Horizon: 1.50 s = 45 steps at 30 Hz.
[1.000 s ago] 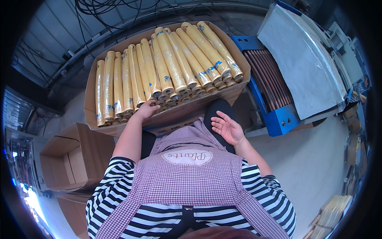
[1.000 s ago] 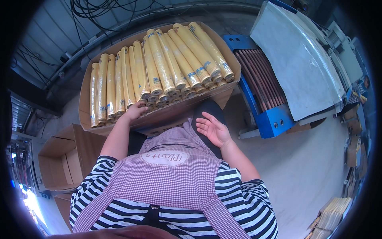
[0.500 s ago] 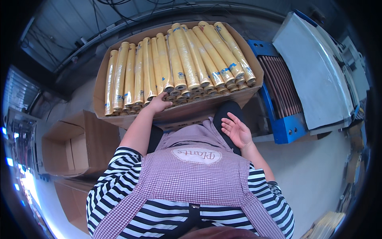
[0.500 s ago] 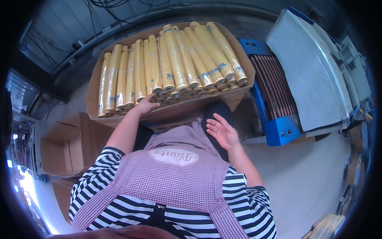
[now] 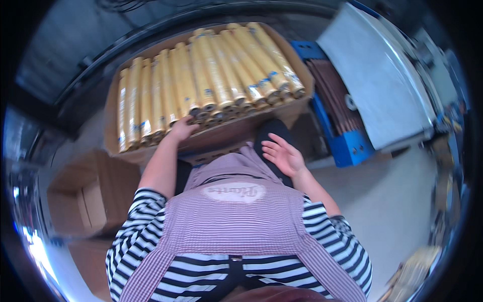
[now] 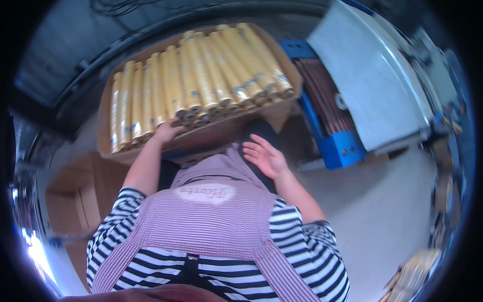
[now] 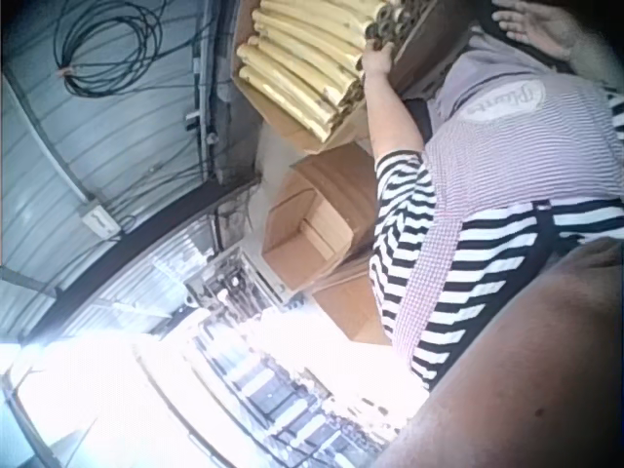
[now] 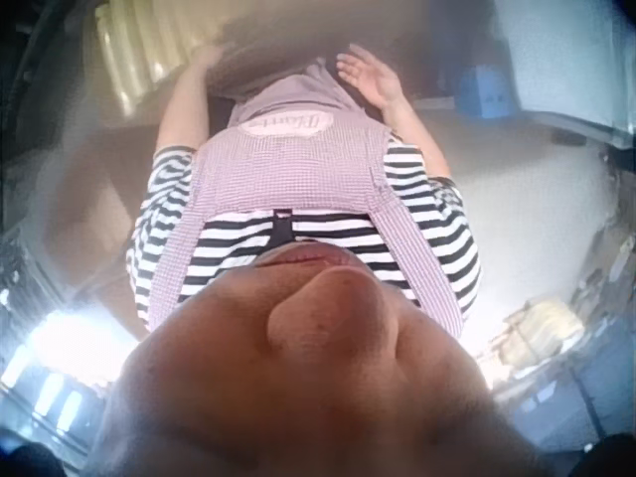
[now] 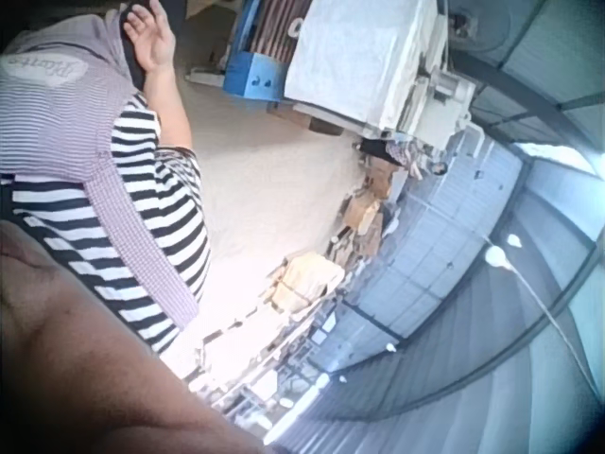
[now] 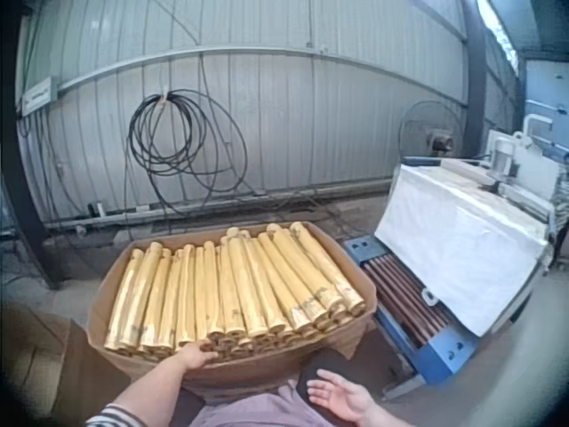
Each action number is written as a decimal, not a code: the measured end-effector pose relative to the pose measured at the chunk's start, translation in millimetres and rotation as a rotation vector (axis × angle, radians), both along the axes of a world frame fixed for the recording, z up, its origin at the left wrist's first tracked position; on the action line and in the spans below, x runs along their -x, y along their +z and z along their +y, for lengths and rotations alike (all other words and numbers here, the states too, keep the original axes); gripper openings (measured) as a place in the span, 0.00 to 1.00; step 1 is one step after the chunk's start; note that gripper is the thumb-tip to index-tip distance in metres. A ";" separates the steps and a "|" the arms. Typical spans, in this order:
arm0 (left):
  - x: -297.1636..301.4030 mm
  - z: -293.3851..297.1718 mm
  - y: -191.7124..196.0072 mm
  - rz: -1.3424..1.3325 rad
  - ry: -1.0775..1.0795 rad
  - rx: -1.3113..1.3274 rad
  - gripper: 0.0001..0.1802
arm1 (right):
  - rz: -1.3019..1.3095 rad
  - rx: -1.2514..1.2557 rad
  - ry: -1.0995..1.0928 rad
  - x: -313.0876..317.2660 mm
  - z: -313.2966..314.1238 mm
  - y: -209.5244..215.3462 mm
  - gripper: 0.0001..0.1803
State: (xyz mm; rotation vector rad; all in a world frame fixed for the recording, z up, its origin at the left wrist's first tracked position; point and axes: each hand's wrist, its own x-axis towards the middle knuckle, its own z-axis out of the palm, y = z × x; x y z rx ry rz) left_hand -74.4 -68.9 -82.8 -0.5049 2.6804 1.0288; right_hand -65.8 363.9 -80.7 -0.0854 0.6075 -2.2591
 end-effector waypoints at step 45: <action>68.7 55.0 67.8 0.565 0.424 -1.399 0.35 | 0.160 -0.494 0.388 -38.3 58.5 97.3 0.47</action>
